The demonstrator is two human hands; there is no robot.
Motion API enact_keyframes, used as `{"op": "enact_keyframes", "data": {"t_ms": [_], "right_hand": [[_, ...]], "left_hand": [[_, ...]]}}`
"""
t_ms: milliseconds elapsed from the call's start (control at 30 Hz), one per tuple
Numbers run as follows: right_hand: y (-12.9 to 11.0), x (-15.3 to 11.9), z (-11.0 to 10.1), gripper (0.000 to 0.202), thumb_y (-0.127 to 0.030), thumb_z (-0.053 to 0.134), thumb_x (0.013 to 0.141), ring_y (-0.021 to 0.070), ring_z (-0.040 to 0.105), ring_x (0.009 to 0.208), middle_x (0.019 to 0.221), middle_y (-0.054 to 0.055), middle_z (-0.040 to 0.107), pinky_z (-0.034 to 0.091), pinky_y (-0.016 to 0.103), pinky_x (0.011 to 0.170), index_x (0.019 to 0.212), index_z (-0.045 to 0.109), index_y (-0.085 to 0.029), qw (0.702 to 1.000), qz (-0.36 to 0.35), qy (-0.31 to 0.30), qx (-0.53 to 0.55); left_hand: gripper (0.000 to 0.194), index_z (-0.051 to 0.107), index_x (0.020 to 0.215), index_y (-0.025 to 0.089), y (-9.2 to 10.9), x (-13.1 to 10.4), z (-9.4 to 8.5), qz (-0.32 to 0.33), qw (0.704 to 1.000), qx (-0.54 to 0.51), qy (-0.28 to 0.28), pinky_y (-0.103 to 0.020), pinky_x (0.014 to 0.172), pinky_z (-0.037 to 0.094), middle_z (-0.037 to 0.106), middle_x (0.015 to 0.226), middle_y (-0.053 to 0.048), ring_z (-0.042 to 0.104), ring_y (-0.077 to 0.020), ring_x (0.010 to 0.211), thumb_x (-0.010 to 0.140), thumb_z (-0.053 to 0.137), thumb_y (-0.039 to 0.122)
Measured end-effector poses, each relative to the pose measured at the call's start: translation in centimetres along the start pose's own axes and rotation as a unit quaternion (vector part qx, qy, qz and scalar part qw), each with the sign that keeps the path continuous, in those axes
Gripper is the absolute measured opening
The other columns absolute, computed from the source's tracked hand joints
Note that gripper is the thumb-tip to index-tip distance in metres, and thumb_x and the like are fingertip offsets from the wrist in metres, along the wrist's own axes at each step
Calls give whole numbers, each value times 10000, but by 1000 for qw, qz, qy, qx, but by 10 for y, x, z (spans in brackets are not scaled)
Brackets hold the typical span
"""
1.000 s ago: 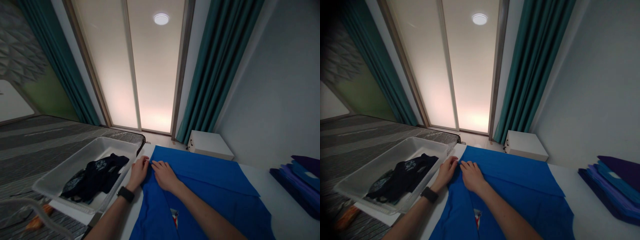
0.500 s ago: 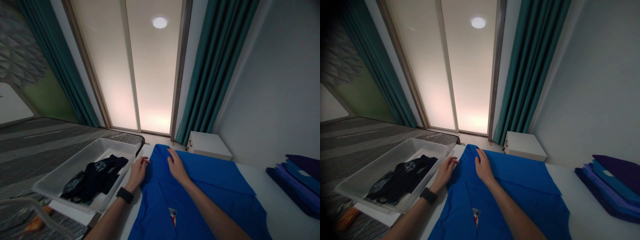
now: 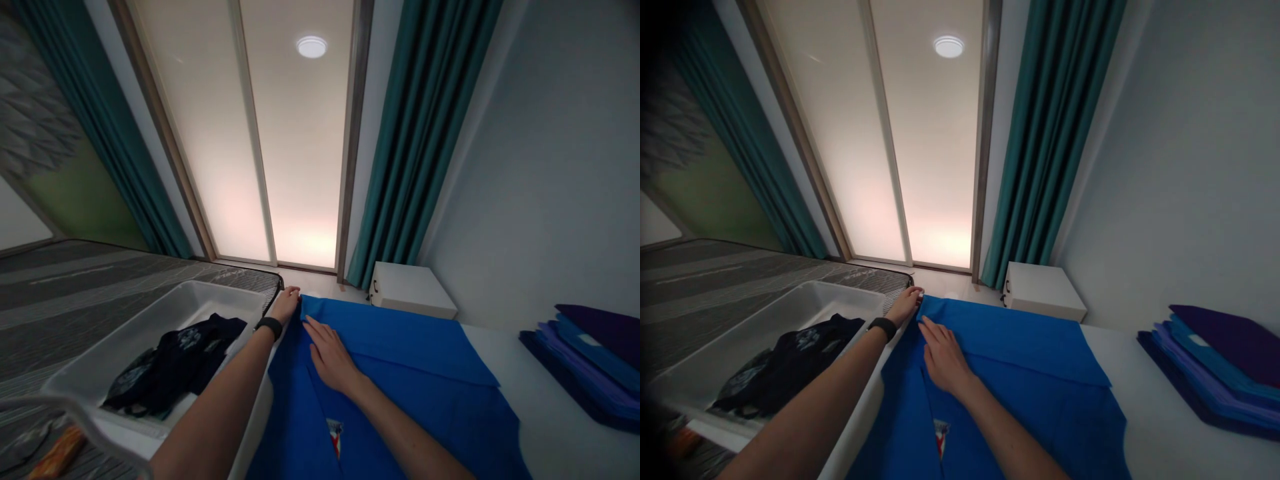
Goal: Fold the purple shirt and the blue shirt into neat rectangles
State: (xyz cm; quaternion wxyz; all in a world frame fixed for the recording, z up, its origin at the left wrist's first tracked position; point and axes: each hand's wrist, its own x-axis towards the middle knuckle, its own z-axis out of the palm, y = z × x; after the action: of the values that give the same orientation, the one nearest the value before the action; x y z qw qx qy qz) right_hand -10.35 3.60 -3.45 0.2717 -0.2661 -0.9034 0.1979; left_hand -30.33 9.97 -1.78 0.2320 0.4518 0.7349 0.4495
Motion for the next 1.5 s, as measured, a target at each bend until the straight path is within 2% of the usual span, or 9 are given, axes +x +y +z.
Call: {"op": "enact_keyframes", "data": {"t_ms": [100, 233, 333, 500, 867, 1067, 1233, 1500], "right_hand": [[-7, -3, -3, 579, -150, 364, 925, 222, 363, 1354, 1551, 55, 326, 341, 451, 1095, 1494, 305, -240, 997, -27, -50, -50], [-11, -4, -3, 520, -182, 409, 933, 228, 353, 1356, 1531, 61, 363, 316, 449, 1104, 1449, 389, -252, 992, -47, -79, -84], [-10, -4, -1, 459, -195, 420, 946, 214, 370, 1344, 1478, 65, 441, 301, 432, 1114, 1401, 452, -248, 992, -50, -81, -83], [-9, -4, 0, 429, -204, 395, 969, 198, 434, 1294, 1395, 58, 537, 314, 414, 1105, 1392, 461, -230, 993, -55, -80, -63], [-8, -5, 1, 384, -252, 411, 979, 210, 428, 1314, 1386, 73, 544, 291, 429, 1127, 1347, 515, -214, 995, -43, -73, -50], [-7, -4, 1, 363, -214, 408, 972, 210, 456, 1281, 1349, 81, 568, 324, 417, 1107, 1298, 566, -199, 996, -46, -55, -46], [-6, -5, 2, 337, -176, 444, 939, 230, 473, 1253, 1322, 92, 575, 357, 421, 1079, 1218, 629, -216, 997, -36, -35, -64], [-8, -5, 2, 345, -174, 440, 936, 239, 488, 1242, 1312, 100, 584, 361, 429, 1073, 1222, 630, -206, 997, -24, -30, -69]], "left_hand": [[167, 699, 909, 156, -4, 8, 3, -3, 1000, 23, -5, -254, 676, 485, 717, 761, -60, 667, -186, 739, 849, 555, 215], [141, 718, 886, 161, -10, 16, 6, -4, 999, 53, -4, -237, 654, 474, 720, 744, -45, 661, -181, 724, 794, 630, 222], [144, 725, 879, 164, -12, 20, 8, 1, 997, 71, 0, -237, 659, 472, 727, 745, -39, 662, -182, 725, 760, 651, 194], [158, 728, 887, 163, -17, 24, 11, 29, 995, 97, 14, -277, 727, 476, 744, 821, -68, 670, -219, 816, 770, 623, 178], [161, 701, 904, 147, -28, 23, 13, 74, 986, 147, 28, -297, 799, 452, 725, 878, -79, 654, -206, 845, 857, 558, 204], [196, 690, 961, 143, -30, 14, 6, 91, 985, 144, 26, -301, 830, 461, 725, 919, -83, 660, -207, 879, 870, 521, 182], [217, 689, 990, 163, -37, -3, 0, 116, 983, 139, 21, -292, 856, 467, 721, 965, -69, 662, -194, 914, 875, 511, 208], [237, 682, 999, 165, -42, -37, -11, 117, 982, 149, 24, -286, 756, 472, 701, 821, -44, 646, -183, 784, 860, 499, 224]]}}
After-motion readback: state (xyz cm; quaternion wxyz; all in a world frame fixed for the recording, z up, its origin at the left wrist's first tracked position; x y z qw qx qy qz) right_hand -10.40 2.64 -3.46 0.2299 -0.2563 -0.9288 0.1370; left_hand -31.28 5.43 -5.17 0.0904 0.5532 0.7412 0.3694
